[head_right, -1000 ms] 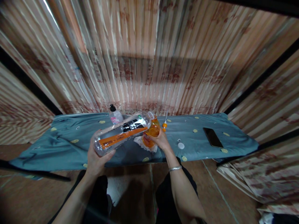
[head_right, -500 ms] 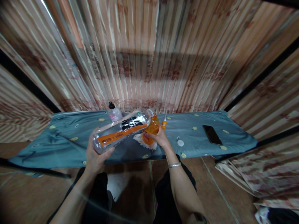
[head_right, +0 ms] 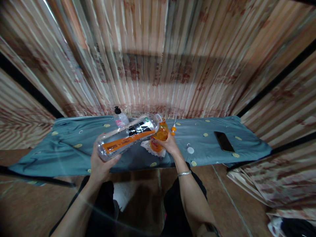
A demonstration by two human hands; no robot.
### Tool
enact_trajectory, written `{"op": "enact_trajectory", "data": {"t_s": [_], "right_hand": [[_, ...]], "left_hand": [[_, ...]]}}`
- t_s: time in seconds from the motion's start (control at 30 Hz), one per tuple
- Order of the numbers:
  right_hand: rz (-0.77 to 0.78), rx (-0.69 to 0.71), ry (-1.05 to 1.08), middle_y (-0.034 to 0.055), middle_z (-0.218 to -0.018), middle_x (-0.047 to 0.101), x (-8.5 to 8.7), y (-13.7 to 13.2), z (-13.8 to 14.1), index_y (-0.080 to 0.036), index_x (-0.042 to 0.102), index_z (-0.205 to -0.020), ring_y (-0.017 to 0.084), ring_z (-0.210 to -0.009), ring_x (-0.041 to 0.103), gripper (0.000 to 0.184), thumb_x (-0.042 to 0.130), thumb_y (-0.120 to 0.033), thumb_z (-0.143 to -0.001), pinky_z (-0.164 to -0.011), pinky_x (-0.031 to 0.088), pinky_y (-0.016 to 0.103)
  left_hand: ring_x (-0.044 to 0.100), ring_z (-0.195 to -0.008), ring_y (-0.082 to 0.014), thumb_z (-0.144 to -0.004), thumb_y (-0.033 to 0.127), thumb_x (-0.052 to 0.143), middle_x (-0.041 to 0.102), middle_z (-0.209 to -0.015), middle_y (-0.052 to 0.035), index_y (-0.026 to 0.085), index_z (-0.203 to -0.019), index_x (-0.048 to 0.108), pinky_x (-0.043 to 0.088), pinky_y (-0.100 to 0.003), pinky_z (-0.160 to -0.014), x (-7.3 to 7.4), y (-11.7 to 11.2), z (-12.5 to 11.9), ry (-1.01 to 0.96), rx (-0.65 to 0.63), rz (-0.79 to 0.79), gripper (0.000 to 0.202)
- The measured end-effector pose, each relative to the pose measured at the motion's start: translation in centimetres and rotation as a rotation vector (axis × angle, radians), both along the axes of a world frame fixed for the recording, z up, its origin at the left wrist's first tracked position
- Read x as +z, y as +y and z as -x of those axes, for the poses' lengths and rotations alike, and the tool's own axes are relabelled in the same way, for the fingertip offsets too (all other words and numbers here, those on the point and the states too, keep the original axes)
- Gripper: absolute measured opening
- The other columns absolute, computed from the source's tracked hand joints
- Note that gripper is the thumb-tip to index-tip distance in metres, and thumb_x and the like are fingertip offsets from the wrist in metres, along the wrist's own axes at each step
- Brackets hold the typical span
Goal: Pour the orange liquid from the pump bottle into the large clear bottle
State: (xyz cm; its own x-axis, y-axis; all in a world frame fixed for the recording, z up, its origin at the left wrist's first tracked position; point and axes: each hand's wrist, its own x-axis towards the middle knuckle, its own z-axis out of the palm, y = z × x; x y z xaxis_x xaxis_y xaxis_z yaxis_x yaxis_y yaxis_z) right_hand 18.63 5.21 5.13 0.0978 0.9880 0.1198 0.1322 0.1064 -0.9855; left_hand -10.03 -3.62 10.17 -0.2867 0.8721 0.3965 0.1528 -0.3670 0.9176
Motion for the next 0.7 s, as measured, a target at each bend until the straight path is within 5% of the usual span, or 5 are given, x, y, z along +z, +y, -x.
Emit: {"op": "enact_trajectory", "data": {"t_s": [0.7], "right_hand": [[-0.035, 0.018, 0.005, 0.0105, -0.115, 0.079, -0.11, 0.02, 0.07, -0.023, 0.066, -0.114, 0.032, -0.107, 0.076, 0.072, 0.095, -0.051, -0.056, -0.102, 0.059, 0.051]], "left_hand": [[0.068, -0.125, -0.0341, -0.056, 0.050, 0.094, 0.065, -0.140, -0.0144, 0.022, -0.145, 0.049, 0.058, -0.047, -0.107, -0.27, -0.07, -0.12, -0.070, -0.029, 0.028, 0.104]]}}
